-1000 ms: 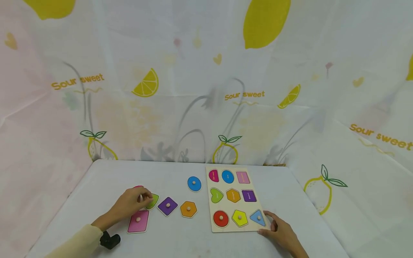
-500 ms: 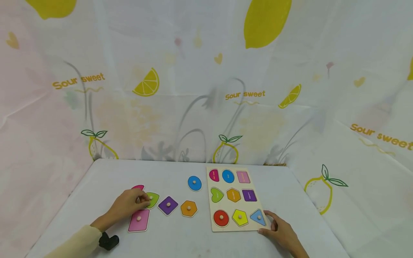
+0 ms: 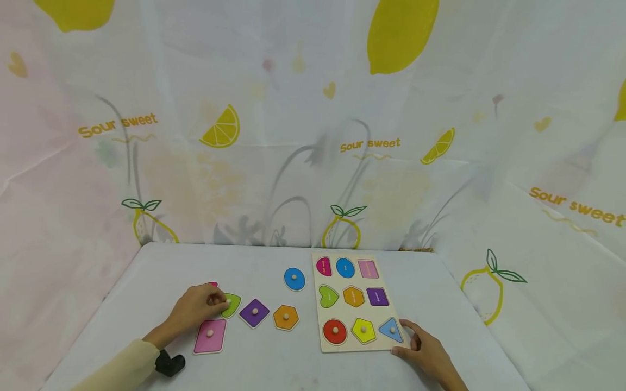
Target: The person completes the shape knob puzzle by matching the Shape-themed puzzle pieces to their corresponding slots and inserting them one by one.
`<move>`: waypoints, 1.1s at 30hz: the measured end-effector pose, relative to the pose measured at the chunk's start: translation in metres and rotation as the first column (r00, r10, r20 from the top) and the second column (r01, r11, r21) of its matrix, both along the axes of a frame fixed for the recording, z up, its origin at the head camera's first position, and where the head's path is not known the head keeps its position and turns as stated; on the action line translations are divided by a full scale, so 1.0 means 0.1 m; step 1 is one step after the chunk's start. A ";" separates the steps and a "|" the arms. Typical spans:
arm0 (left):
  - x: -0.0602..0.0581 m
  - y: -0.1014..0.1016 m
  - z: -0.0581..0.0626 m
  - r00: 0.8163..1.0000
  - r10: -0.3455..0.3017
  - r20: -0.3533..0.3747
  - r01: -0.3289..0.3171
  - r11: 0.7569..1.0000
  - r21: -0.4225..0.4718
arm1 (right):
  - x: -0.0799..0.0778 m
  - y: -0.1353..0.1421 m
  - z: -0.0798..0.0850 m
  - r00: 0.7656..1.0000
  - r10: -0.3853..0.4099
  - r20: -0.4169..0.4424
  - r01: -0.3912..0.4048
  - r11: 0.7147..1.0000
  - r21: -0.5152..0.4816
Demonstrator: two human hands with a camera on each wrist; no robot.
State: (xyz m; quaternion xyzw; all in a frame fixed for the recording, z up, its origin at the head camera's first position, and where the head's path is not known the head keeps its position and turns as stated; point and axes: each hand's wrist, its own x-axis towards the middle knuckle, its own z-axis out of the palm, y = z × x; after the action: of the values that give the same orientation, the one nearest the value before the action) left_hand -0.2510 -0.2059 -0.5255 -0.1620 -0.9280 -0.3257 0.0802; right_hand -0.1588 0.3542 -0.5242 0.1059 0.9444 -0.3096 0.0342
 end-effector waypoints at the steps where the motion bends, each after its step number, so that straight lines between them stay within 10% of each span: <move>1: 0.00 0.01 0.00 1.000 0.003 -0.003 -0.003 1.000 0.000 | 0.00 0.00 0.00 1.000 0.003 -0.004 -0.003 1.000 -0.004; 33: 0.00 0.12 0.09 1.000 -0.002 -0.020 0.002 1.000 0.014 | 0.00 0.01 0.01 1.000 0.005 -0.014 -0.005 1.000 0.000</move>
State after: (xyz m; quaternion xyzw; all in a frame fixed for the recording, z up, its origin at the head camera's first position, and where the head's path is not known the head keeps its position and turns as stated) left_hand -0.2506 -0.1938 -0.5163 -0.1656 -0.9247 -0.3309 0.0902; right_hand -0.1585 0.3555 -0.5236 0.1015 0.9448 -0.3101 0.0284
